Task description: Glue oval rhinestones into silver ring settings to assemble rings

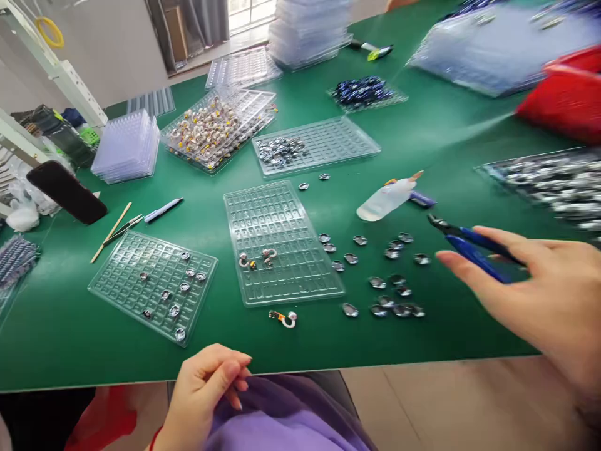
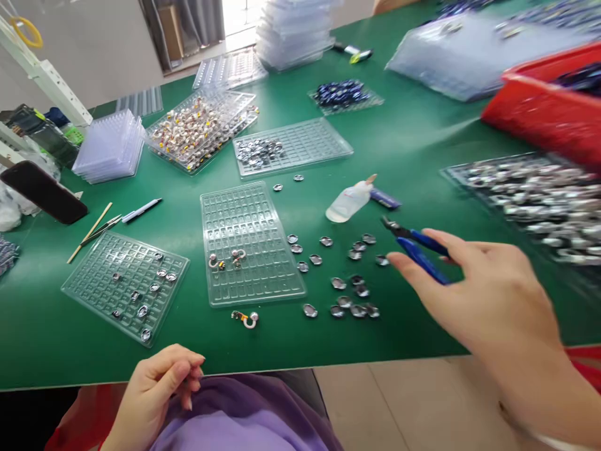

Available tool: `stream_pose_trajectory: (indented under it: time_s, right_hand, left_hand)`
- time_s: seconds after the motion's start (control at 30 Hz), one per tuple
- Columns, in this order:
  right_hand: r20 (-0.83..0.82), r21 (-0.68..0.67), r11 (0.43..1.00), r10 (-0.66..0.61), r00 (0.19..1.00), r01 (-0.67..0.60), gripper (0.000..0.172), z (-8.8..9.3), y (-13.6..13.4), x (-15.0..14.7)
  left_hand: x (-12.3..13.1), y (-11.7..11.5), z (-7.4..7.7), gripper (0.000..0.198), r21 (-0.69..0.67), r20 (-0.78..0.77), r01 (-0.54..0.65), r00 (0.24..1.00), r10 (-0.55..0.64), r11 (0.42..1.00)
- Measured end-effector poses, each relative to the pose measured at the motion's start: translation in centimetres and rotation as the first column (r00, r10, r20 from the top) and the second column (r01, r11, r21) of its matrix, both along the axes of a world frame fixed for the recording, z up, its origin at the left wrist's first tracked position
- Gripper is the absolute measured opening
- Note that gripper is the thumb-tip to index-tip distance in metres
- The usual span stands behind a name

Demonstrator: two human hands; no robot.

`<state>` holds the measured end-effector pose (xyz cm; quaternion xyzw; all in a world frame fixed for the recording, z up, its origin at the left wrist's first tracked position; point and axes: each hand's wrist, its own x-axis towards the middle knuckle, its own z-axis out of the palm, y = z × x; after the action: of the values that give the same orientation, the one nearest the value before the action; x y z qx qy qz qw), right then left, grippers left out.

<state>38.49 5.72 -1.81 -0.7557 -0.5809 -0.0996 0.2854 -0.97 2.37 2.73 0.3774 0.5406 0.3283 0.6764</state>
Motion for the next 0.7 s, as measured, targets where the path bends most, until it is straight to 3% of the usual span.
stream_pose_trajectory:
  time_s: [0.1, 0.2, 0.3, 0.37, 0.43, 0.5, 0.57, 0.7]
  right_hand:
    - [0.121, -0.022, 0.988, -0.15, 0.981, 0.153, 0.06, -0.8, 2.0, 4.8]
    - [0.127, 0.023, 0.991, -0.132, 0.983, 0.13, 0.052, -0.4, 2.8, 4.7]
    - [0.073, 0.097, 0.995, 0.001, 0.997, -0.008, 0.039, 0.6, 2.3, -0.2]
    - [0.014, 0.081, 0.97, 0.229, 0.973, -0.229, 0.027, 1.3, 1.2, -5.1]
    - [-0.044, 0.025, 0.863, 0.505, 0.862, -0.505, 0.021, 1.8, 0.0, -10.0]
    - [-0.095, -0.014, 0.723, 0.687, 0.721, -0.691, 0.018, 1.8, -0.9, -13.9]
    - [-0.11, -0.038, 0.658, 0.745, 0.657, -0.752, 0.017, 1.3, -1.1, -15.9]
    - [-0.114, -0.027, 0.624, 0.774, 0.623, -0.781, 0.018, 0.2, -0.5, -16.2]
  left_hand:
    - [-0.1, 0.8, -0.4, 0.029, -0.012, 0.022, -0.057, 0.998, 0.057, 0.998]
    - [0.2, 1.3, -0.8, 0.028, 0.003, 0.029, -0.092, 0.995, 0.092, 0.996]
    - [0.5, 1.3, -0.8, 0.029, -0.023, 0.027, -0.093, 0.995, 0.093, 0.995]
    - [0.8, 1.1, -0.6, 0.033, -0.066, 0.033, -0.09, 0.995, 0.092, 0.994]
    - [1.0, 0.9, -0.4, 0.037, -0.1, 0.038, -0.079, 0.996, 0.083, 0.992]
    - [1.1, 0.7, -0.2, 0.039, -0.116, 0.034, -0.071, 0.997, 0.075, 0.991]
    - [1.1, 0.5, -0.1, 0.038, -0.126, 0.028, -0.072, 0.997, 0.076, 0.989]
    - [1.0, 0.2, -0.1, 0.033, -0.114, 0.043, -0.07, 0.996, 0.076, 0.991]
